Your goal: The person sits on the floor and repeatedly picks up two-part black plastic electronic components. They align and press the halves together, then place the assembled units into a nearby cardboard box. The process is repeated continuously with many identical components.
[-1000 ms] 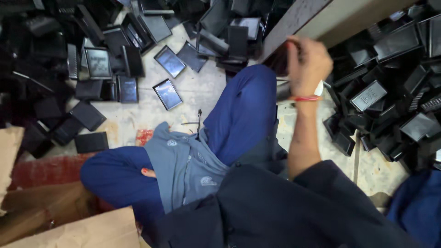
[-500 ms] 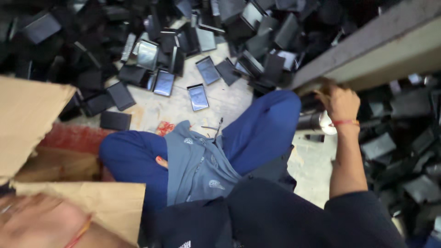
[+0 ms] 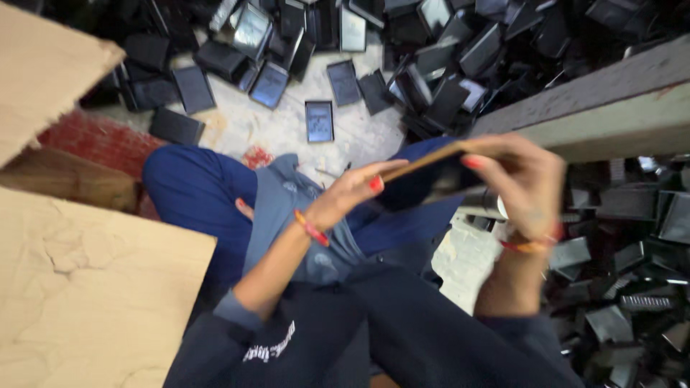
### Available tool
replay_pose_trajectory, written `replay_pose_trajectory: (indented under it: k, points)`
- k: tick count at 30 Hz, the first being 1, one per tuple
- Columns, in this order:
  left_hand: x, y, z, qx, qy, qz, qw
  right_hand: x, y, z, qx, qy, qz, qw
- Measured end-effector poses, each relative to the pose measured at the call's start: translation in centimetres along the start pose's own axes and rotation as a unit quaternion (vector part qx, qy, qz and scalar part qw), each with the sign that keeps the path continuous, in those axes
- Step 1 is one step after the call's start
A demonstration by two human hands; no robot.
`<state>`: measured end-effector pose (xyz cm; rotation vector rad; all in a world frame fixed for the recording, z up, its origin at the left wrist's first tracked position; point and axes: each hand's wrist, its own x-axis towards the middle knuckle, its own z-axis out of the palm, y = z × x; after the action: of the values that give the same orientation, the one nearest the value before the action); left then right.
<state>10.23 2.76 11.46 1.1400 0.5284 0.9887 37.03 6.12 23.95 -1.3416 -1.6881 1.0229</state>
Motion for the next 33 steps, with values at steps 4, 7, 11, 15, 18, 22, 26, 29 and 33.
replay_pose_trajectory:
  k: [4, 7, 11, 15, 18, 22, 26, 29, 33]
  points:
    - [-2.6, -6.3, -2.1, -0.393, -0.085, -0.149, 0.904, 3.3, 4.3, 7.6, 0.084, -0.170, -0.006, 0.982]
    - [-4.8, -9.2, -2.7, -0.406, -0.030, -0.148, 0.901, 3.9, 7.4, 11.3, 0.175, -0.227, 0.020, 0.958]
    - [-6.2, -10.3, -3.0, -0.446, 0.069, -0.140, 0.881, 4.5, 10.3, 14.9, 0.212, -0.248, 0.003, 0.945]
    - [-6.9, -10.0, -3.2, -0.548, 0.095, -0.106, 0.825, 3.4, 11.9, 16.6, 0.295, -0.245, 0.055, 0.922]
    - [-7.3, -9.4, -3.1, -0.593, 0.116, -0.086, 0.792, 2.7, 12.7, 17.3, 0.354, -0.243, 0.101, 0.898]
    - [-7.3, -8.6, -2.8, -0.611, 0.132, -0.046, 0.779, 2.5, 13.6, 17.8, 0.396, -0.239, 0.124, 0.878]
    - [-7.2, -8.1, -2.7, -0.594, 0.128, -0.023, 0.794, 2.4, 14.0, 17.8, 0.380, -0.256, 0.084, 0.885]
    - [-7.4, -7.9, -2.6, -0.585, 0.137, -0.020, 0.799, 2.1, 13.9, 17.8, 0.379, -0.266, 0.077, 0.883]
    - [-7.6, -8.0, -2.5, -0.587, 0.147, -0.021, 0.796, 2.2, 13.8, 17.7, 0.352, -0.286, 0.051, 0.890]
